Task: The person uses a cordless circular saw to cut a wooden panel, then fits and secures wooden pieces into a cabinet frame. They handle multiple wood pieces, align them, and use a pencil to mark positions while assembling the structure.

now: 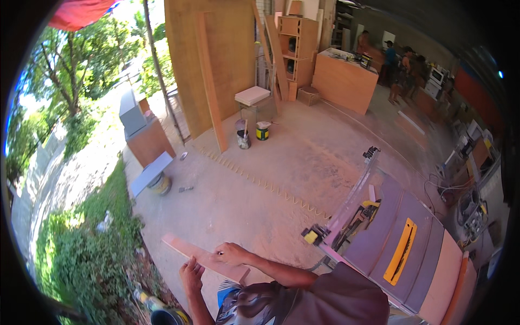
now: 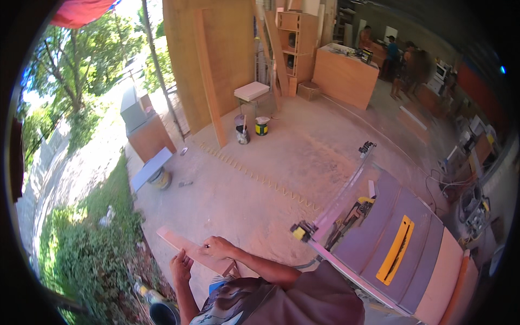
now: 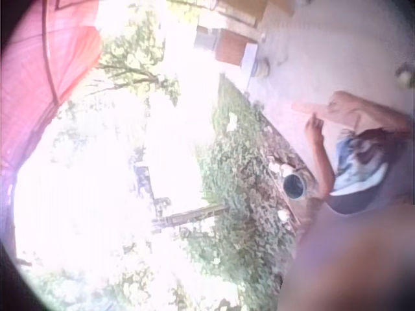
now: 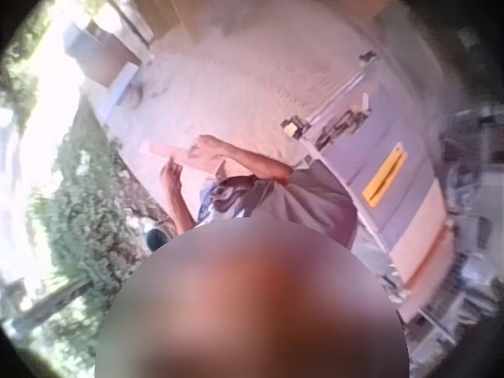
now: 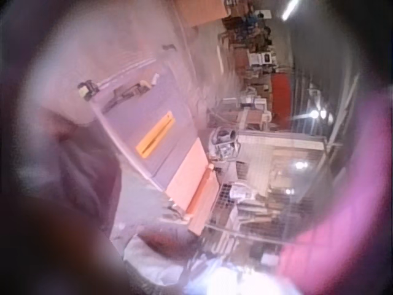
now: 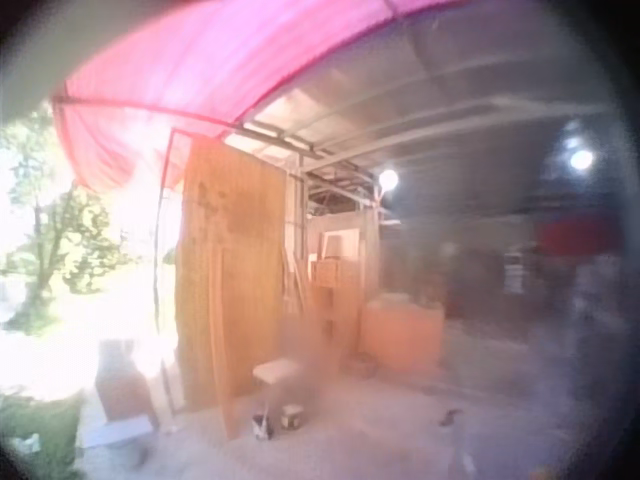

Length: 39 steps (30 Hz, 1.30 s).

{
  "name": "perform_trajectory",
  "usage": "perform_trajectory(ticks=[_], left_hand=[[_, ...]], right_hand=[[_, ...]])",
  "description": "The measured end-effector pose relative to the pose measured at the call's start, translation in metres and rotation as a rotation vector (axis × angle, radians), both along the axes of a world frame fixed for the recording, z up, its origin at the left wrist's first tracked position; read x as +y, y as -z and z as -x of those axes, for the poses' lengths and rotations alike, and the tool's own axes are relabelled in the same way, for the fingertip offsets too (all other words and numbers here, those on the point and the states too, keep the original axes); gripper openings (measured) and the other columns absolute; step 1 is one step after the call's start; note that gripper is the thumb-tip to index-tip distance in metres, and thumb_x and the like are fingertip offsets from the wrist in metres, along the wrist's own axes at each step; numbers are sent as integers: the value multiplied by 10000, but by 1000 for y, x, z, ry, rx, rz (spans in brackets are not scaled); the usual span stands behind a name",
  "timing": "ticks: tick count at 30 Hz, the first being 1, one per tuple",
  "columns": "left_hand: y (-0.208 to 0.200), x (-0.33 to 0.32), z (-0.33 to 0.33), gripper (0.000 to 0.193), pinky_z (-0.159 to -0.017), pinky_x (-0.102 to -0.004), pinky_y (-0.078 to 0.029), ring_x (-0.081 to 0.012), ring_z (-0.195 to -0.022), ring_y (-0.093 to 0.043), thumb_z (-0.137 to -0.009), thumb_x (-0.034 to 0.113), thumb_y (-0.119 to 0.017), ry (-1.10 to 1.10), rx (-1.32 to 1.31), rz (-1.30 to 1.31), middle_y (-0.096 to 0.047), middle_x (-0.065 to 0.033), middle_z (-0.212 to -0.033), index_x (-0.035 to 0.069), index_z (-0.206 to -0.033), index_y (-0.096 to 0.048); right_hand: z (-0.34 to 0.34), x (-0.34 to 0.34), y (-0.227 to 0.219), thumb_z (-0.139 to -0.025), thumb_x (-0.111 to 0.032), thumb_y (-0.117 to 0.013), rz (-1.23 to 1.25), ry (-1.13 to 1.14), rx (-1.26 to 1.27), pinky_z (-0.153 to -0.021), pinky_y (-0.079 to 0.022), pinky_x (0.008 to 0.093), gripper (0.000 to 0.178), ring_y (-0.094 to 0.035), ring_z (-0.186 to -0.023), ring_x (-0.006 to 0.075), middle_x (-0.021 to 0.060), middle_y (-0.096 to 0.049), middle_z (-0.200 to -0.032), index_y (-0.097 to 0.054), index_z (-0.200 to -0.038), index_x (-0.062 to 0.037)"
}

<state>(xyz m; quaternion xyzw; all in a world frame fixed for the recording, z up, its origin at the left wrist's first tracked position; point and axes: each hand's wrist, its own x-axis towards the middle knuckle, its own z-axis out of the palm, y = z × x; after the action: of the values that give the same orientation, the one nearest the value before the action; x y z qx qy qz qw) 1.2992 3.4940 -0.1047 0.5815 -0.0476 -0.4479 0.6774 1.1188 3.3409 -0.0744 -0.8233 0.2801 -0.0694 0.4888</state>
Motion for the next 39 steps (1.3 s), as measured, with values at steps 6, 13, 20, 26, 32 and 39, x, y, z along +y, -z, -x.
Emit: perform_trajectory(ticks=[6,13,20,26,32,39], left_hand=[[-36,-288,-20,448,-547,-276,-581,-147,-656,-668,-1014,388,-746,468,-247,-162,-687,-85,-827,-41,-1088,-640],[-4,-559,64,505,-566,-321,-623,-180,-661,-691,-1065,435,-649,993,-385,-180,-696,-124,-829,-70,-1057,-646],[-7,-776,178,545,-687,-376,-671,-241,-802,-745,-1011,388,-742,1300,-224,-277,-731,-167,-968,-114,-1189,-625],[-50,-918,265,629,-843,-345,-642,-252,-961,-771,-997,455,-758,1496,-43,-181,-738,-195,-1103,-84,-1269,-582],[-26,-1076,363,565,-829,-340,-623,-239,-986,-765,-1017,442,-737,1790,14,-222,-741,-146,-1100,-34,-1284,-588],[-31,-1336,550,510,-757,-332,-634,-210,-856,-754,-999,442,-752,2070,-40,-317,-739,-119,-1005,-22,-1192,-665]], right_hand=[[20,-189,-19,-956,-602,-708,-61,470,-25,-775,-569,442,600,-750,-837,362,207,-769,-934,-784,-1071,-18],[100,-382,15,-895,-666,-743,-104,950,-18,-886,-570,449,681,-735,-1006,379,206,-760,-1069,-732,-1165,-41],[199,-597,42,-819,-742,-744,-52,1163,100,-878,-580,512,717,-733,-1022,430,230,-760,-1064,-766,-1084,-77],[292,-723,12,-812,-546,-880,-94,1466,46,-712,-602,392,611,-763,-783,253,158,-776,-852,-784,-1089,-10],[389,-882,45,-809,-432,-931,-163,1847,-236,-575,-509,311,540,-625,-637,111,74,-699,-701,-774,-1040,30],[572,-1096,56,-797,-508,-917,-124,2114,-101,-616,-547,371,621,-688,-683,186,148,-740,-770,-766,-1027,49]])
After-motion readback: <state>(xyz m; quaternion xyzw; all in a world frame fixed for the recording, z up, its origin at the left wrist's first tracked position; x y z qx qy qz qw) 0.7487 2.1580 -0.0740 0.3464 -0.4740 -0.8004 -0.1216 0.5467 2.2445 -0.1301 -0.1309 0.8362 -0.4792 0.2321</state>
